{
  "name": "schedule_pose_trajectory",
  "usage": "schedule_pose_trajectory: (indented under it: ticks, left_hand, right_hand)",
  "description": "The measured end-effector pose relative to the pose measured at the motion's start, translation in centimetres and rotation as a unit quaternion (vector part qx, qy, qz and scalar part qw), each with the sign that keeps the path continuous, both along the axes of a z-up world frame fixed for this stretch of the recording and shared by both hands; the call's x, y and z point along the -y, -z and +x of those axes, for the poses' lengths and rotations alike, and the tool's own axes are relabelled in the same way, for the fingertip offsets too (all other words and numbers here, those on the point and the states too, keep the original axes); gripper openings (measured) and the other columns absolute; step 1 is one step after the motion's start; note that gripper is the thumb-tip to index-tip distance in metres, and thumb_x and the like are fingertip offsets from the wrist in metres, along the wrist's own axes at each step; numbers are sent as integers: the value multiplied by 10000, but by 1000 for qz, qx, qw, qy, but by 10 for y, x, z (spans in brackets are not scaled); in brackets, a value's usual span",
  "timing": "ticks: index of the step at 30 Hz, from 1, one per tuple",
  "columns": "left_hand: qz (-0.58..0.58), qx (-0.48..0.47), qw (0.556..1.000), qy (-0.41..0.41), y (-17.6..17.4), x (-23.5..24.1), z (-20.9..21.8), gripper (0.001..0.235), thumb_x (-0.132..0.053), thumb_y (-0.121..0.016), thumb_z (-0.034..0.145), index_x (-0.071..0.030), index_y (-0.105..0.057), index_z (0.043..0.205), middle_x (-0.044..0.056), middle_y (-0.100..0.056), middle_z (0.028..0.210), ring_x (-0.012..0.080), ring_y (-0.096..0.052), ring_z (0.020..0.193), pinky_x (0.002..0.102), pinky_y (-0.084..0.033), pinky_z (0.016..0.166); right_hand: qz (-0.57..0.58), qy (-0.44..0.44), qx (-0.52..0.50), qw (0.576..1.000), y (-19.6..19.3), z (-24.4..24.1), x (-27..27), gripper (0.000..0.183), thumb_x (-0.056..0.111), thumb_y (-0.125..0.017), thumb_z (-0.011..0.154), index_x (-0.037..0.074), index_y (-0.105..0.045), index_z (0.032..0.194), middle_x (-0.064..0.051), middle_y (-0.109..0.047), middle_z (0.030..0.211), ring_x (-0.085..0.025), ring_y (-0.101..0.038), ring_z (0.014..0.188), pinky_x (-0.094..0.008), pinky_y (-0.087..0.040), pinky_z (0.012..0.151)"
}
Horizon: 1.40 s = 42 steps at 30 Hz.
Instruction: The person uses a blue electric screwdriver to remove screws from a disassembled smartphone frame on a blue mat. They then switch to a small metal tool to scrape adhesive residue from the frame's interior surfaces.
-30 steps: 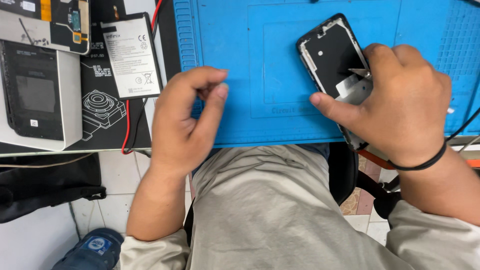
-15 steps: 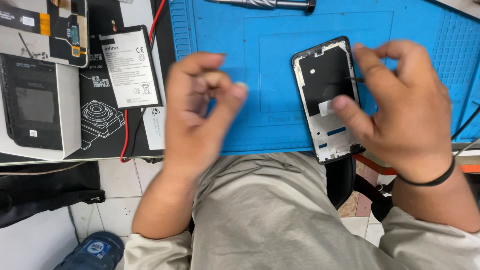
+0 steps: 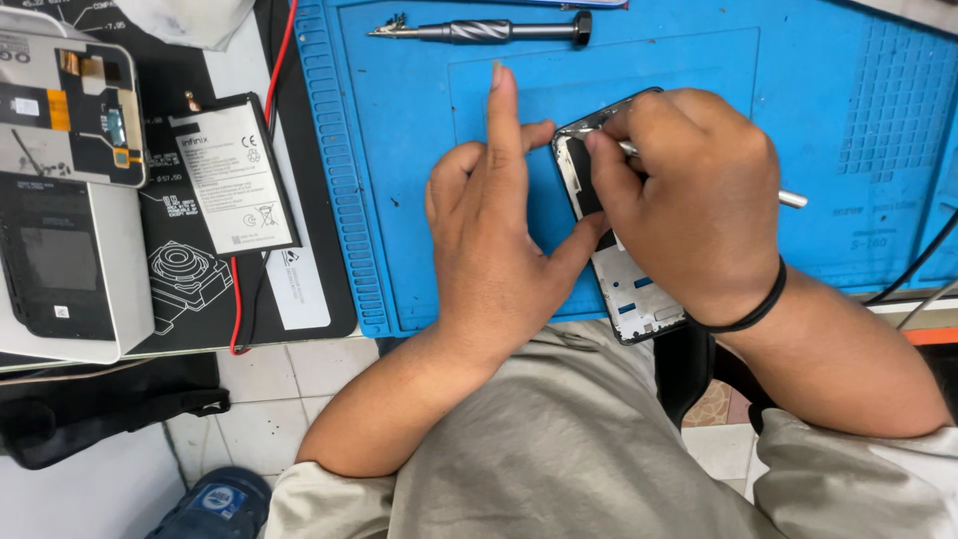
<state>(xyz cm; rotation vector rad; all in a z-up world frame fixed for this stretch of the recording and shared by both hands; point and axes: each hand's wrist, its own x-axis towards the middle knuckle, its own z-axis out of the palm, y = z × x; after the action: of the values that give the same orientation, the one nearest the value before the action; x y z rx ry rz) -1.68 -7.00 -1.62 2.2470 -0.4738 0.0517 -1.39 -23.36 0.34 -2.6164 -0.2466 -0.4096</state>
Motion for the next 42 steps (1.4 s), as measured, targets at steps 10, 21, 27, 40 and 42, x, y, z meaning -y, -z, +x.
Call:
schedule_pose_trajectory:
  ticks: [10,21,27,40,42]
  left_hand:
    - [19,21,1000,7,2,-1,1,1163,-195,-941,803,-27,-114,1603,51,-687,1312,209,-554,1190,371,-348,1155]
    - [-9,10,1000,-3,1,-4,-1,1247,-189,-959,807,-11,-16,1603,83,-675,1281,243,-545,1255,358,-386,1146]
    - [-8,11,1000,-6,2,-3,-2,1258,-206,-963,803,-10,-15,1606,79,-680,1261,232,-541,1245,349,-387,1129]
    - [-16,34,999,-19,4,-2,-4,1174,-199,-928,834,-37,-73,1622,78,-608,1264,230,-511,1243,364,-369,1149]
    - [16,36,999,-21,3,-2,-4,1132,-262,-939,826,-18,-160,1611,105,-553,1269,268,-464,1242,389,-363,1145]
  right_hand:
    - [-46,-10,23,999,12,-4,-3,261,74,-808,928,26,-584,801,-111,-583,752,-290,-594,636,-393,-464,539]
    - [-14,15,10,1000,23,-12,-4,206,63,-773,975,33,-593,881,-111,-598,818,-296,-611,687,-395,-477,580]
    - [-23,33,-2,999,28,-16,-4,260,91,-781,1046,39,-579,890,-96,-605,841,-271,-622,711,-379,-484,615]
    - [-17,-26,-1,1000,21,-7,3,255,97,-796,1030,39,-600,879,-94,-590,818,-277,-608,693,-369,-492,606]
    - [-6,-8,4,1000,17,-7,0,226,81,-790,1003,31,-605,885,-101,-597,826,-282,-611,691,-372,-492,595]
